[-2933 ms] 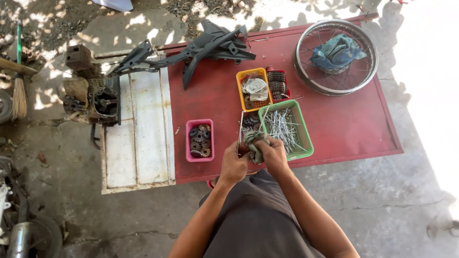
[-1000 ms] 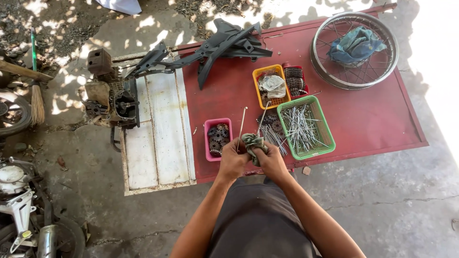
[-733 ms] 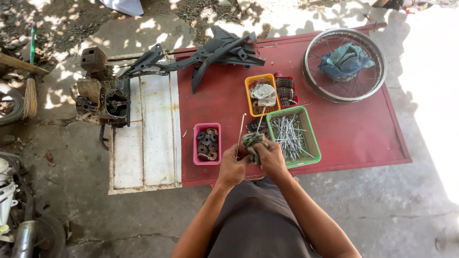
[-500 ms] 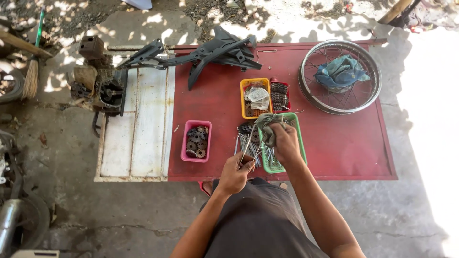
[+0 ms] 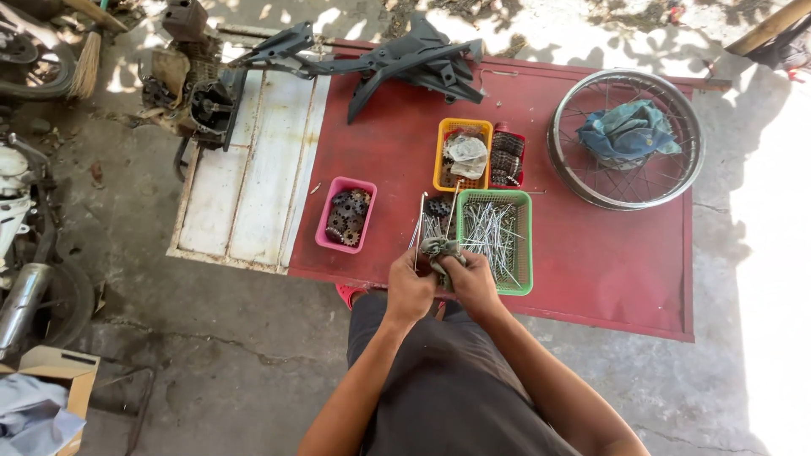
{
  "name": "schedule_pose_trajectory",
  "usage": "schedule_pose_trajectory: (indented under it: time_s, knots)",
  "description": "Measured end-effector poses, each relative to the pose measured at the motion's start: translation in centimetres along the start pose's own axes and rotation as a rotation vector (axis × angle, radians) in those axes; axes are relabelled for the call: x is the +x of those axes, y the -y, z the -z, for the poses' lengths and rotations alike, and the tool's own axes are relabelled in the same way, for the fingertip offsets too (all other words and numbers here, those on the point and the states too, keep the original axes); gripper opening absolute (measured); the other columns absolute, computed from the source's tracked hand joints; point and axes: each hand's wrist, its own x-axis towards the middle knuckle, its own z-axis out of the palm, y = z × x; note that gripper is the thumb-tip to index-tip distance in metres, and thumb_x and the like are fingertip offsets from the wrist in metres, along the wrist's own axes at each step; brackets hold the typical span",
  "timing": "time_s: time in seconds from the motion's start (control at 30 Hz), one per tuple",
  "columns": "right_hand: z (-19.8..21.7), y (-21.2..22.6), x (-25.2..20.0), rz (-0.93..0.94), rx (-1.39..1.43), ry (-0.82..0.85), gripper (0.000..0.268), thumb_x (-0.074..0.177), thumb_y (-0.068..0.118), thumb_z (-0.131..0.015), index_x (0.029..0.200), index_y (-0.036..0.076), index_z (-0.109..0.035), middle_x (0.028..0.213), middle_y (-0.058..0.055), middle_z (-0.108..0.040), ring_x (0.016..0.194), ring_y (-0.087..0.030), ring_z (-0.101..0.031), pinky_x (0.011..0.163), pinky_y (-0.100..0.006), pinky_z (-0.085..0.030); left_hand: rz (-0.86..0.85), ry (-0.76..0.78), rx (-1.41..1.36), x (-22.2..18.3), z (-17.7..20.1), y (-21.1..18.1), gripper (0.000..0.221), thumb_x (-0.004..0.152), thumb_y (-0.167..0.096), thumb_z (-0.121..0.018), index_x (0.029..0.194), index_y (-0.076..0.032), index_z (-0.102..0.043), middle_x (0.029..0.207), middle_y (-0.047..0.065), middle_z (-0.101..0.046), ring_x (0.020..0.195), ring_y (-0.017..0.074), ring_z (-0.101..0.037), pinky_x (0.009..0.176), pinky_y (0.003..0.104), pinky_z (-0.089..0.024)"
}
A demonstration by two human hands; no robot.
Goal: Clean and sort motorcycle wheel spokes using a rag at a workbench.
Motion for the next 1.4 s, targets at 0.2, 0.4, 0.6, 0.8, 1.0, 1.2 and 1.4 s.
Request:
schedule_pose_trajectory:
  time_s: [0.2,0.4,0.6,0.8,1.0,1.2,1.4]
  knots:
    - [-0.8,0.9,-0.1,-0.040,-0.120,0.009,0.015,0.080,0.022,-0.073,0.069,0.012,-0.077,0.050,-0.010,-0.060,0.049,-0.019,-0.057,0.049,-0.036,-0.046,0.072,0.058,0.013,-0.3,1.5,1.0,0.002,0.091,-0.003,-0.069,0.091,-0.001,-0.069,0.069,0.011,-0.062,0.064,0.0150,-0.054,0.057,0.032,-0.045]
    - [-1.3,1.0,3.2,0.032,0.135,-0.227,0.018,0.080,0.014,-0.070,0.064,0.007,-0.071,0.048,-0.011,-0.056,0.044,-0.017,-0.055,0.043,-0.028,-0.043,0.156,0.208,0.084,0.8,4.7,3.1,0.009,0.089,-0.006,-0.075,0.094,0.001,-0.073,0.075,0.011,-0.066,0.074,0.0153,-0.061,0.062,0.029,-0.048]
    - [-4.3,1.5,3.6,0.040,0.448,-0.384,0.019,0.081,0.006,-0.070,0.063,0.005,-0.065,0.049,-0.009,-0.052,0.041,-0.013,-0.050,0.040,-0.026,-0.045,0.200,0.372,0.130,2.0,9.3,1.1,0.009,0.094,-0.006,-0.067,0.095,-0.004,-0.075,0.075,0.006,-0.067,0.071,0.0106,-0.056,0.061,0.024,-0.045]
    - [-8.1,-2.2,2.6,0.048,0.492,-0.496,0.024,0.081,0.006,-0.071,0.060,0.005,-0.060,0.044,-0.012,-0.050,0.035,-0.016,-0.053,0.035,-0.028,-0.042,0.221,0.414,0.152,3.1,12.1,2.0,0.008,0.085,-0.010,-0.080,0.091,-0.006,-0.077,0.071,0.008,-0.067,0.067,0.0110,-0.059,0.057,0.025,-0.045]
    - [-12.7,-0.5,-2.2,-0.044,0.187,-0.331,0.014,0.083,0.011,-0.075,0.072,0.002,-0.075,0.053,-0.011,-0.058,0.050,-0.017,-0.059,0.044,-0.034,-0.049,0.151,0.350,0.138,4.9,12.3,-0.8,0.004,0.081,-0.005,-0.076,0.083,-0.005,-0.072,0.067,0.006,-0.065,0.067,0.0122,-0.060,0.060,0.026,-0.046]
    - [-10.6,-3.3,-0.8,-0.029,0.301,-0.415,0.015,0.082,0.007,-0.072,0.068,0.001,-0.071,0.049,-0.015,-0.057,0.042,-0.021,-0.061,0.041,-0.033,-0.050,0.169,0.451,0.122,4.6,11.9,2.2,0.004,0.091,-0.004,-0.069,0.090,-0.006,-0.072,0.074,0.011,-0.068,0.069,0.0169,-0.059,0.063,0.035,-0.050]
    - [-5.3,-1.1,1.7,0.011,0.509,-0.542,0.016,0.080,0.005,-0.071,0.065,0.003,-0.066,0.050,-0.011,-0.055,0.039,-0.016,-0.055,0.037,-0.030,-0.045,0.215,0.512,0.131,3.4,9.6,2.6,0.006,0.093,-0.005,-0.070,0.095,-0.001,-0.073,0.075,0.009,-0.066,0.067,0.0117,-0.057,0.060,0.026,-0.044]
